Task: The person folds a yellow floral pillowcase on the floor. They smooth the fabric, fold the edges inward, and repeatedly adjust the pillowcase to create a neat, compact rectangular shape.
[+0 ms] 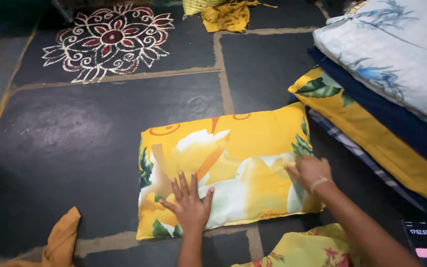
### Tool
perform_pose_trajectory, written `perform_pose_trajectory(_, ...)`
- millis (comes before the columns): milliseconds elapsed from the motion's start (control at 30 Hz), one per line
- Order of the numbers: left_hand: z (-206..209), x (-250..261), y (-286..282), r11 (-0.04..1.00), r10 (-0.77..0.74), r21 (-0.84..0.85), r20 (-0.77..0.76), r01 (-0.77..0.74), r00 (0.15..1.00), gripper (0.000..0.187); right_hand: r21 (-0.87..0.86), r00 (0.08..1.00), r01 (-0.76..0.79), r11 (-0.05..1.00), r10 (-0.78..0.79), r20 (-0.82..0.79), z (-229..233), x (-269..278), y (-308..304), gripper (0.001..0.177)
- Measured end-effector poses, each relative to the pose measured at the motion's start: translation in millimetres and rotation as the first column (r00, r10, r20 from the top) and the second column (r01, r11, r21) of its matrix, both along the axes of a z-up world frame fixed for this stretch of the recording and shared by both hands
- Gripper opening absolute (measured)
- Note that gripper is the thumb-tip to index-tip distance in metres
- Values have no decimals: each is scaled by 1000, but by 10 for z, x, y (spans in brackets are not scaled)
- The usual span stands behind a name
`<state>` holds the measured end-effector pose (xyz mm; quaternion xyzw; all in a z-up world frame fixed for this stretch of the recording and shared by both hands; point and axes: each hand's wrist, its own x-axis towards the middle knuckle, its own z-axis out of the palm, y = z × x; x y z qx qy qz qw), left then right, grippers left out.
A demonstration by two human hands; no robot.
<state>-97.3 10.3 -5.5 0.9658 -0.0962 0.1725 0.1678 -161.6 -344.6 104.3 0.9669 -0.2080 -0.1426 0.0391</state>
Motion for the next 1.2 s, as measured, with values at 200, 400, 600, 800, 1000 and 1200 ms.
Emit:
perform_pose_trajectory(200, -43, 32, 1, 1000, 9, 5, -13, -9, 1000, 78, 82, 821, -323, 943, 236, 520, -264, 973, 1274, 46)
perform_pose_trajectory(400, -57, 54, -29, 1000, 26, -18, 10, -26, 1000, 76, 333, 937, -328, 884, 257, 238, -475, 1029, 1878, 78)
perform_pose_trajectory(600, -34, 53, -17, 1000, 13, -1, -16, -13, 1000, 78, 338, 947, -311, 888, 259, 191, -617, 618, 1061, 83)
perform_pose_trajectory(800, 32, 32, -10, 1000, -21, -23, -17, 20, 1000, 79, 181, 989, -129, 975, 113, 97, -562, 87, 239, 85)
perform_pose_trajectory(1000, 328, 233, -367, 994, 58, -79, -200, -75, 978, 80, 107, 980, -26, 994, 4, 198, -714, 7, 242, 88)
perform_pose_trajectory(1200, 486, 379, -1875, 933, -358, -124, -264, 337, 896, 75, 90, 953, -64, 994, 34, 301, -780, -21, 224, 87)
